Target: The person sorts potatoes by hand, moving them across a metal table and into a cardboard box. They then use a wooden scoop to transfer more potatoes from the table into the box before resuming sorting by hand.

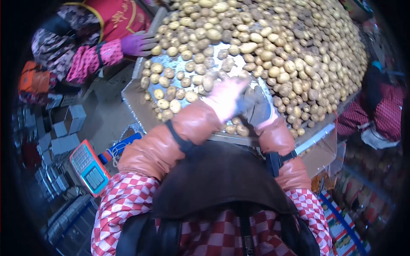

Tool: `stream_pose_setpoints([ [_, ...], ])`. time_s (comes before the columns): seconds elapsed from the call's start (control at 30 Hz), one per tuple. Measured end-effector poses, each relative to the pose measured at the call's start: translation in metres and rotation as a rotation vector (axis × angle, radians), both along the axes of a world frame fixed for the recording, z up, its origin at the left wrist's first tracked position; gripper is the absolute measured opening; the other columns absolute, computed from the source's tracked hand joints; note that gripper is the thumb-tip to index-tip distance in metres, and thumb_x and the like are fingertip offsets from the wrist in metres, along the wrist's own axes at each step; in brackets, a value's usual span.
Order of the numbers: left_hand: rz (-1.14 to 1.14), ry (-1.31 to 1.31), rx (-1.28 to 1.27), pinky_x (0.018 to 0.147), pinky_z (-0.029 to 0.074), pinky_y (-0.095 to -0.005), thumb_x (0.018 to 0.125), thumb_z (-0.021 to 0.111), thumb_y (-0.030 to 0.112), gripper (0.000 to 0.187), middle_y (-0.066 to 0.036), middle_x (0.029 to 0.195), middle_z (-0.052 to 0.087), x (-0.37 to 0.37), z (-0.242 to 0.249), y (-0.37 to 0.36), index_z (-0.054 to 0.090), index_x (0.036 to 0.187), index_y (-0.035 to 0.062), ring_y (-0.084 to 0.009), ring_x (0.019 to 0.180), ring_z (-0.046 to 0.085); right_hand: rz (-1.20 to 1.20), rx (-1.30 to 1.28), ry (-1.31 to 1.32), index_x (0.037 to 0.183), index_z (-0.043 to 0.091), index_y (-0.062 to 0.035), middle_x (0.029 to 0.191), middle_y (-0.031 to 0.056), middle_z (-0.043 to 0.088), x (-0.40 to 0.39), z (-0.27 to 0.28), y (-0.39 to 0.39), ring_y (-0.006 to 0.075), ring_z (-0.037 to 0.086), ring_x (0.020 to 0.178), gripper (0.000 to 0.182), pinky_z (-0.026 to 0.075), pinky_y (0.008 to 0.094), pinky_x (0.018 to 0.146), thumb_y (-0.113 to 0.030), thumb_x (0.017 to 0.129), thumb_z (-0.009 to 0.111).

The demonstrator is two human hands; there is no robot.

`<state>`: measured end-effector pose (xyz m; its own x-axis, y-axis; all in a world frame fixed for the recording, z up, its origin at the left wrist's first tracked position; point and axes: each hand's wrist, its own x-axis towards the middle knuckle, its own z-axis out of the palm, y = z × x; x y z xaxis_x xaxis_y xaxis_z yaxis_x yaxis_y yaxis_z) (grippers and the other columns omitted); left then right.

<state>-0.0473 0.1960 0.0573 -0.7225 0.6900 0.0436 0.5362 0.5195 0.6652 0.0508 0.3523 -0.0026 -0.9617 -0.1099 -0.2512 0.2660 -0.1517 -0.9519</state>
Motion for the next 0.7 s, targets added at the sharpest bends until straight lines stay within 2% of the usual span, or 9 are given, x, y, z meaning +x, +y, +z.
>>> stream_pose_setpoints([
  [0.07,-0.007,-0.432,0.017,0.088,0.052,-0.0453,0.088,0.066,0.044,0.049,-0.021,0.106,0.068,0.011,-0.011,-0.007,0.062,0.124,0.0102,-0.0389,0.100,0.065,0.097,1.176,0.392,0.124,0.058,-0.0036,0.121,0.0114,0.062,-0.001,0.004,-0.025,0.0216,0.058,0.112,0.039,0.045,0.0350,0.102,-0.034,0.105,0.043],
  [0.13,-0.013,-0.293,-0.209,0.083,0.053,-0.0464,0.090,0.062,0.048,0.048,-0.021,0.101,0.069,0.020,-0.006,-0.016,0.062,0.121,0.0105,-0.0393,0.094,0.067,-0.125,0.322,0.011,0.118,0.061,0.0027,0.115,0.0221,0.064,0.006,-0.011,-0.034,0.0407,0.063,0.104,0.050,0.050,0.0427,0.094,-0.020,0.074,0.071],
  [0.27,-0.054,-0.158,-0.288,0.076,0.054,-0.0458,0.093,0.057,0.044,0.042,-0.016,0.094,0.071,0.026,-0.012,-0.025,0.062,0.122,0.0137,-0.0379,0.088,0.068,-0.035,0.841,0.494,0.101,0.062,0.0021,0.088,0.0168,0.065,0.003,-0.025,-0.047,0.0380,0.064,0.087,0.036,0.051,0.0413,0.081,-0.023,0.076,0.069],
  [0.3,-0.044,-0.156,-0.283,0.076,0.054,-0.0458,0.093,0.057,0.044,0.042,-0.016,0.094,0.071,0.026,-0.012,-0.026,0.062,0.122,0.0137,-0.0379,0.088,0.068,-0.260,0.118,-0.163,0.092,0.061,-0.0045,0.083,0.0115,0.063,0.007,-0.025,-0.047,0.0307,0.062,0.075,0.029,0.051,0.0386,0.062,-0.031,0.084,0.069],
  [0.33,-0.015,-0.184,-0.209,0.077,0.054,-0.0447,0.093,0.058,0.040,0.041,-0.017,0.094,0.071,0.025,-0.008,-0.029,0.063,0.123,0.0140,-0.0374,0.089,0.068,-0.250,0.121,-0.160,0.092,0.061,-0.0045,0.083,0.0115,0.063,0.010,-0.022,-0.044,0.0307,0.062,0.075,0.029,0.051,0.0386,0.062,-0.031,0.084,0.069],
  [0.4,0.021,-0.215,-0.134,0.078,0.054,-0.0437,0.093,0.058,0.037,0.039,-0.017,0.093,0.070,0.022,-0.002,-0.031,0.063,0.125,0.0142,-0.0370,0.089,0.068,0.301,-1.430,-0.528,0.085,0.057,-0.0097,0.078,0.0066,0.062,0.018,-0.016,-0.036,0.0214,0.058,0.065,0.032,0.045,0.0332,0.047,-0.040,0.091,0.066],
  [0.47,0.086,-0.663,-0.500,0.083,0.053,-0.0403,0.094,0.055,0.027,0.036,-0.016,0.101,0.071,0.012,0.033,-0.026,0.064,0.126,0.0129,-0.0331,0.094,0.069,0.270,-1.273,-0.684,0.087,0.060,-0.0105,0.067,0.0018,0.055,0.020,0.014,-0.039,0.0158,0.048,0.052,0.040,0.037,0.0288,0.041,-0.050,0.095,0.056],
  [0.67,0.849,-0.675,0.050,0.091,0.051,-0.0368,0.096,0.054,0.015,0.032,-0.015,0.113,0.069,0.053,0.000,-0.181,0.064,0.124,0.0035,-0.0275,0.104,0.065,-0.315,-0.482,-0.482,0.095,0.060,0.0031,0.062,-0.0035,0.048,-0.014,0.047,-0.003,0.0099,0.047,0.050,0.051,0.034,0.0210,0.041,-0.047,0.099,0.054],
  [0.7,1.078,-0.667,0.570,0.093,0.050,-0.0352,0.095,0.056,0.015,0.033,-0.017,0.113,0.069,0.058,-0.061,-0.230,0.062,0.125,0.0034,-0.0237,0.104,0.065,-0.327,-0.538,-0.480,0.094,0.059,0.0013,0.065,-0.0007,0.050,-0.020,0.045,0.015,0.0123,0.049,0.054,0.048,0.036,0.0217,0.042,-0.046,0.099,0.054],
])
